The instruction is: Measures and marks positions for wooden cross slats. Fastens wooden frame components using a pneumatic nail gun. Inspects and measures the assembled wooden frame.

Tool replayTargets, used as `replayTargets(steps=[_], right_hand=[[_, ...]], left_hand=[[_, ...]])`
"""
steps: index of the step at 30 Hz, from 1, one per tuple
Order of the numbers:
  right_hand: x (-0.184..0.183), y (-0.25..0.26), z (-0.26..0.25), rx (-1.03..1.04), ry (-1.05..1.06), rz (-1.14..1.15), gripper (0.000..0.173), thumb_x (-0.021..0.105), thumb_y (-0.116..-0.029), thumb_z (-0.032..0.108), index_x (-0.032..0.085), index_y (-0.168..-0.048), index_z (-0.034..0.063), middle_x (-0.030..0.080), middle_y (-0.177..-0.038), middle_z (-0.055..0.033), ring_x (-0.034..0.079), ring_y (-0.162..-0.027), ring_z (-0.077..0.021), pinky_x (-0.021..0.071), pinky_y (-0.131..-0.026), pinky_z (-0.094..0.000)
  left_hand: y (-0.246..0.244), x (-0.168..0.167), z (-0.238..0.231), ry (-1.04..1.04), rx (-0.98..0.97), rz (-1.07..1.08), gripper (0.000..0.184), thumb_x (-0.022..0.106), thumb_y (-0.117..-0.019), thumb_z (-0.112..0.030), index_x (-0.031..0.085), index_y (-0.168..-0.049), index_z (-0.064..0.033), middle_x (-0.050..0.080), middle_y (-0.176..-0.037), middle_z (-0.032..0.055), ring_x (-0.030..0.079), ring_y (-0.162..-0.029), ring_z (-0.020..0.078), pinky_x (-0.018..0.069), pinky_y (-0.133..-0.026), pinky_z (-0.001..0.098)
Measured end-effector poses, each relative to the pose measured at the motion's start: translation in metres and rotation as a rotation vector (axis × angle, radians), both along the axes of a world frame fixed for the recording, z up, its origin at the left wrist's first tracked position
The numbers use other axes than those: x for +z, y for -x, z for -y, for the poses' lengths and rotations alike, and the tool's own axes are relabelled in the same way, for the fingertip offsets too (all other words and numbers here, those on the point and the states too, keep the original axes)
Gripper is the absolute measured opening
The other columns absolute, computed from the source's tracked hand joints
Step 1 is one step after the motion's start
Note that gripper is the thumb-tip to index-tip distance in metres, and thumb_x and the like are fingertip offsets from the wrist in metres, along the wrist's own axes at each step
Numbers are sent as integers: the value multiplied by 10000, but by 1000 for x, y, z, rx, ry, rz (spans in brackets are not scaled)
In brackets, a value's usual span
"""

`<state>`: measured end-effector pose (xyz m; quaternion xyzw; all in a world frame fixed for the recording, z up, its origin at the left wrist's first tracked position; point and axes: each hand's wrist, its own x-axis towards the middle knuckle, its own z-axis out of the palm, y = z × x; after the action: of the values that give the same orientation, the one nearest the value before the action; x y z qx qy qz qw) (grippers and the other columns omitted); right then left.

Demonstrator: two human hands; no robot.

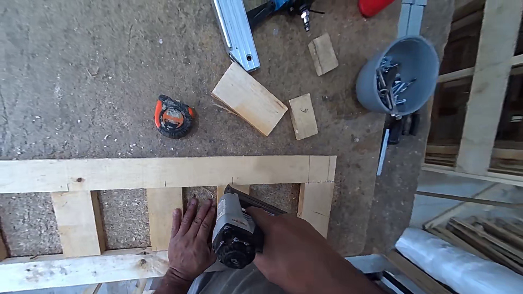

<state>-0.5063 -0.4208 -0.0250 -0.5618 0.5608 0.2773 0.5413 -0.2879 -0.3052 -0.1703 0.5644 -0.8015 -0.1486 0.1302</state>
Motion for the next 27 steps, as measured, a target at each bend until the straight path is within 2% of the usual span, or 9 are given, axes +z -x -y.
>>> replayTargets(steps=[2, 4, 8, 12, 18, 22, 25, 27], right_hand=[[-5, -3, 4, 24, -19, -5, 541, 628, -932, 374, 526, -1416, 153, 699, -1021, -159, 699, -977, -374, 548, -765, -589], [-8, -3, 4, 27, -9, -2, 568, 637, -912, 382, 528, -1421, 155, 702, -1003, -156, 702, -956, -376, 547, -746, -591], [-11, -1, -2, 43, 63, 1, 585, 668, -885, 415, 546, -1393, 152, 702, -898, -140, 711, -844, -386, 544, -648, -593], [-15, 0, -5, 61, 163, 20, 584, 701, -841, 425, 585, -1340, 147, 688, -799, -109, 707, -728, -361, 531, -553, -556], [-9, -2, 7, -14, -60, -51, 637, 778, -795, 398, 576, -1367, 203, 717, -852, -113, 720, -783, -362, 550, -611, -576], [-9, -2, 2, -20, -123, -78, 581, 754, -833, 433, 595, -1337, 190, 723, -832, -116, 727, -766, -363, 555, -612, -581], [-9, -1, 5, -26, -137, -72, 551, 722, -872, 415, 592, -1352, 176, 725, -831, -129, 727, -773, -378, 551, -626, -589], [-9, 0, 5, -32, -145, -68, 560, 721, -869, 404, 584, -1366, 185, 726, -825, -126, 727, -767, -377, 552, -622, -587]], left_hand=[[0, 0, 1, -9, 8, 1, 565, 511, -939, -502, 652, -1355, -147, 664, -1391, 35, 539, -1382, 286, 301, -1189, 545], [-1, -1, 1, -18, 9, -6, 548, 479, -967, -496, 643, -1364, -156, 654, -1407, 24, 524, -1396, 278, 285, -1200, 536], [0, 1, 4, -34, 13, -11, 501, 430, -987, -443, 655, -1341, -169, 651, -1411, -1, 524, -1396, 260, 281, -1203, 516], [0, 0, 6, -37, 14, -20, 491, 417, -992, -440, 635, -1344, -175, 642, -1420, -3, 503, -1411, 252, 261, -1212, 494], [0, 0, 7, -58, 15, -9, 528, 426, -1002, -514, 630, -1357, -180, 632, -1434, -8, 479, -1433, 225, 207, -1237, 478], [-1, -1, 7, -70, 5, -17, 547, 412, -1008, -542, 633, -1353, -179, 633, -1435, -6, 481, -1431, 227, 205, -1234, 474], [-3, -3, 8, -81, 2, -45, 558, 426, -1007, -563, 615, -1371, -185, 609, -1462, -11, 444, -1459, 217, 173, -1246, 475], [-3, 0, 8, -100, 15, -70, 544, 426, -1012, -553, 615, -1364, -185, 626, -1441, -9, 467, -1439, 220, 199, -1238, 467]])
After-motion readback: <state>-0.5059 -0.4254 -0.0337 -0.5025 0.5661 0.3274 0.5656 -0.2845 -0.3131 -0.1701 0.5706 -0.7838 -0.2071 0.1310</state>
